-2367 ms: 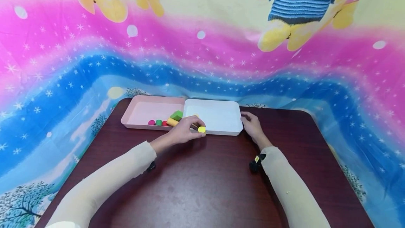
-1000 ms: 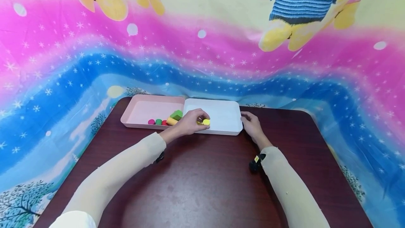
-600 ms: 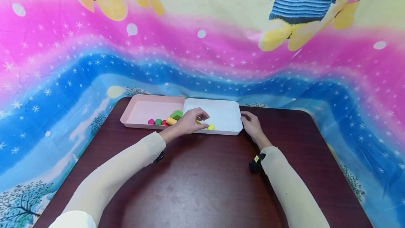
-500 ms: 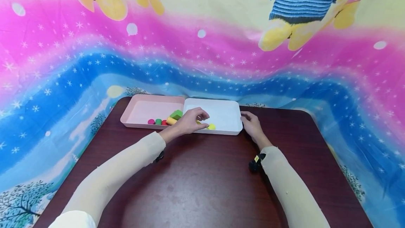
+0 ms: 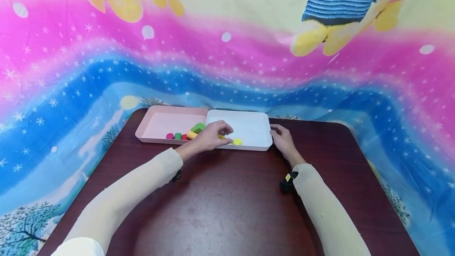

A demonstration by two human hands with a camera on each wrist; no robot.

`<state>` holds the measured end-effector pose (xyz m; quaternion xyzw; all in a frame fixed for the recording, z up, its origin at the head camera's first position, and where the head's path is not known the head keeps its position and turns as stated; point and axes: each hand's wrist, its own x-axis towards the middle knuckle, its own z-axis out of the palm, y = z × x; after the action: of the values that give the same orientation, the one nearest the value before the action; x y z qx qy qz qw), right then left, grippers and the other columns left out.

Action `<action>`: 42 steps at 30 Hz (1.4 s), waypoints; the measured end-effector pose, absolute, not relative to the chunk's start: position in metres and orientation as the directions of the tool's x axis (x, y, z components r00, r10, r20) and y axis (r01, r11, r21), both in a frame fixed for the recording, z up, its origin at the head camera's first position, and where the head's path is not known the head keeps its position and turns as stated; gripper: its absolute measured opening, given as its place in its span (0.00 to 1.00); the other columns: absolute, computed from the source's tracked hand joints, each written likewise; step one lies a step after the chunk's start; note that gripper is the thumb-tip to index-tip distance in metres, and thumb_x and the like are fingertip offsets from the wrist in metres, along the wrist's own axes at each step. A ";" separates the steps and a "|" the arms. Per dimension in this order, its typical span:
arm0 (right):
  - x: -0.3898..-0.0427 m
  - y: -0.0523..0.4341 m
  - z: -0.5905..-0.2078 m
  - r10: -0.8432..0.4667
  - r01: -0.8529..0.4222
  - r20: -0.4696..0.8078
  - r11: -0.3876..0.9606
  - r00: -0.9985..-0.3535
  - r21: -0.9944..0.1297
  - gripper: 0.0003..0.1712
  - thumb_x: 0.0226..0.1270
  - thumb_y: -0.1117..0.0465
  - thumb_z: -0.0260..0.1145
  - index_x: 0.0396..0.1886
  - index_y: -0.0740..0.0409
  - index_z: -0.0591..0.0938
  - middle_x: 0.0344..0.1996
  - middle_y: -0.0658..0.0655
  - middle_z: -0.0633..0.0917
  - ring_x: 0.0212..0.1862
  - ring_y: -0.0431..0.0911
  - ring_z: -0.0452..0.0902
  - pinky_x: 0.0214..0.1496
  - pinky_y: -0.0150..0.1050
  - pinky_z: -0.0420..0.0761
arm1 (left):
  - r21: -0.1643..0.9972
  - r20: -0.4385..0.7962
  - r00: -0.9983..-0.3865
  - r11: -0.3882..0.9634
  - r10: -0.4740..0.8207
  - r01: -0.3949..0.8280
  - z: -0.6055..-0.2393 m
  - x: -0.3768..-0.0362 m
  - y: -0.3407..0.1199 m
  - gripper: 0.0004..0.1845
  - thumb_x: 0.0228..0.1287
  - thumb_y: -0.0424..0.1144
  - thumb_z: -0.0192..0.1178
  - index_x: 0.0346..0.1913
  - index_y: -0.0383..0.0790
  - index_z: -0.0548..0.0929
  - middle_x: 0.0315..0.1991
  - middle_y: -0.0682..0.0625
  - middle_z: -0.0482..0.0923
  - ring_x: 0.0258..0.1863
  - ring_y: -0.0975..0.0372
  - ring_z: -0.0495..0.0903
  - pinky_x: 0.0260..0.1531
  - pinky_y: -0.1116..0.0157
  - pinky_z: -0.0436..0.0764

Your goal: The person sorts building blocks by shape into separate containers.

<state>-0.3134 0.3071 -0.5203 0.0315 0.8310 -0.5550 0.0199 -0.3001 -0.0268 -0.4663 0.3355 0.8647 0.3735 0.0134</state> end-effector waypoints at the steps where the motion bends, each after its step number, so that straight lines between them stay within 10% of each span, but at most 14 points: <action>1: -0.313 0.307 -0.521 0.030 0.076 -0.069 0.381 -0.997 -0.921 0.28 0.88 0.53 0.52 0.79 0.58 0.71 0.71 0.65 0.75 0.66 0.58 0.75 0.62 0.45 0.81 | 0.652 0.228 -0.772 0.495 0.593 0.573 -0.466 -0.300 -0.028 0.21 0.68 0.41 0.75 0.58 0.34 0.85 0.53 0.41 0.83 0.54 0.50 0.84 0.59 0.62 0.85; 19: -0.310 0.308 -0.525 0.001 0.069 -0.074 0.378 -0.997 -0.923 0.28 0.88 0.54 0.51 0.79 0.60 0.70 0.70 0.67 0.75 0.65 0.57 0.76 0.57 0.38 0.83 | 0.643 0.226 -0.779 0.511 0.585 0.571 -0.460 -0.295 -0.038 0.23 0.68 0.43 0.74 0.62 0.37 0.85 0.54 0.47 0.82 0.56 0.51 0.84 0.61 0.62 0.84; 33: -0.309 0.305 -0.521 0.004 0.061 -0.066 0.444 -0.998 -0.894 0.28 0.88 0.54 0.51 0.78 0.63 0.71 0.71 0.68 0.74 0.68 0.61 0.73 0.69 0.55 0.76 | 0.572 0.245 -0.767 0.550 0.593 0.609 -0.445 -0.296 -0.044 0.27 0.69 0.48 0.74 0.65 0.39 0.83 0.59 0.50 0.81 0.61 0.58 0.80 0.64 0.63 0.82; 42: -0.311 0.310 -0.489 -0.139 0.036 -0.127 0.523 -0.982 -0.852 0.36 0.87 0.55 0.55 0.83 0.65 0.57 0.73 0.74 0.68 0.72 0.66 0.69 0.67 0.61 0.81 | 0.545 0.130 -0.785 0.618 0.606 0.567 -0.405 -0.297 -0.074 0.37 0.67 0.57 0.72 0.76 0.53 0.74 0.76 0.51 0.68 0.74 0.53 0.69 0.71 0.47 0.75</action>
<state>-0.3107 0.3101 -0.4892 -0.0296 0.8679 -0.4876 0.0900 -0.2973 -0.0736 -0.4046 0.3261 0.8988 0.2910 0.0333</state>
